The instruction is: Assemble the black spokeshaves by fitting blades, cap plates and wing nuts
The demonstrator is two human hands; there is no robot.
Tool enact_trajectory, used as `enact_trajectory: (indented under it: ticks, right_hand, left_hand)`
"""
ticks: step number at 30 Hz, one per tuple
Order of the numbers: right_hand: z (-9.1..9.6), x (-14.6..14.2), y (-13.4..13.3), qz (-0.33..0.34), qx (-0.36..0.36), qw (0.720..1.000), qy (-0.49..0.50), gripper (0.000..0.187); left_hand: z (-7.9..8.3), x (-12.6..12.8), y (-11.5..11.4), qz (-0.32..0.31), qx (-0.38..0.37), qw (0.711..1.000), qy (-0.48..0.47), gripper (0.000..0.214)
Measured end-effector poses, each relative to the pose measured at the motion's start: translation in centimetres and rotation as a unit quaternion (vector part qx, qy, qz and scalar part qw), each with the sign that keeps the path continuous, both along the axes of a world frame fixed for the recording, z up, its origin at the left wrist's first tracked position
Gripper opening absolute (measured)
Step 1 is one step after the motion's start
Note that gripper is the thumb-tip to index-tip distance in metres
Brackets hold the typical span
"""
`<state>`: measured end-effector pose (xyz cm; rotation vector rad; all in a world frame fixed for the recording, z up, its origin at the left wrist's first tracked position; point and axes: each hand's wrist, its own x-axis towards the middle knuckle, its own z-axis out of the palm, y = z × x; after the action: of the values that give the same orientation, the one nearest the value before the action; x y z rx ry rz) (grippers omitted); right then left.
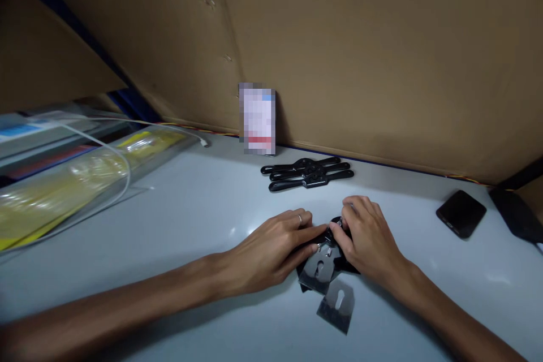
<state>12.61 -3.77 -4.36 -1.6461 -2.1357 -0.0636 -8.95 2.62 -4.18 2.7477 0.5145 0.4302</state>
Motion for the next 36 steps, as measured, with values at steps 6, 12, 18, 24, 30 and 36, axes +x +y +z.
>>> enact_trajectory:
  ticks: [6,12,18,24,30,36]
  right_hand:
    - [-0.4,-0.3,-0.4,-0.012,0.003,1.0,-0.009,0.023]
    - [-1.0,-0.7,-0.5,-0.007,-0.004,1.0,0.005,0.016]
    - [-1.1,-0.6,-0.3,-0.003,-0.029,1.0,0.004,0.014]
    - [-1.2,-0.3,0.0,0.022,-0.028,0.999,-0.022,0.017]
    - [0.4,0.8,0.0,0.104,-0.05,0.993,-0.034,0.015]
    - [1.4,1.2,-0.5,0.101,-0.068,0.992,0.025,0.019]
  left_hand:
    - [0.0,0.2,0.0,-0.009,0.025,1.0,0.004,0.03]
    - [0.0,0.3,0.0,-0.012,0.04,0.999,0.019,0.028]
    - [0.0,0.3,-0.1,-0.016,0.043,0.998,0.035,0.029]
    - [0.0,0.3,0.0,-0.019,0.045,0.998,0.035,0.029]
    - [0.0,0.1,0.2,-0.027,0.043,0.998,0.033,0.03]
    - [0.2,0.1,0.4,-0.031,0.038,0.998,0.034,0.031]
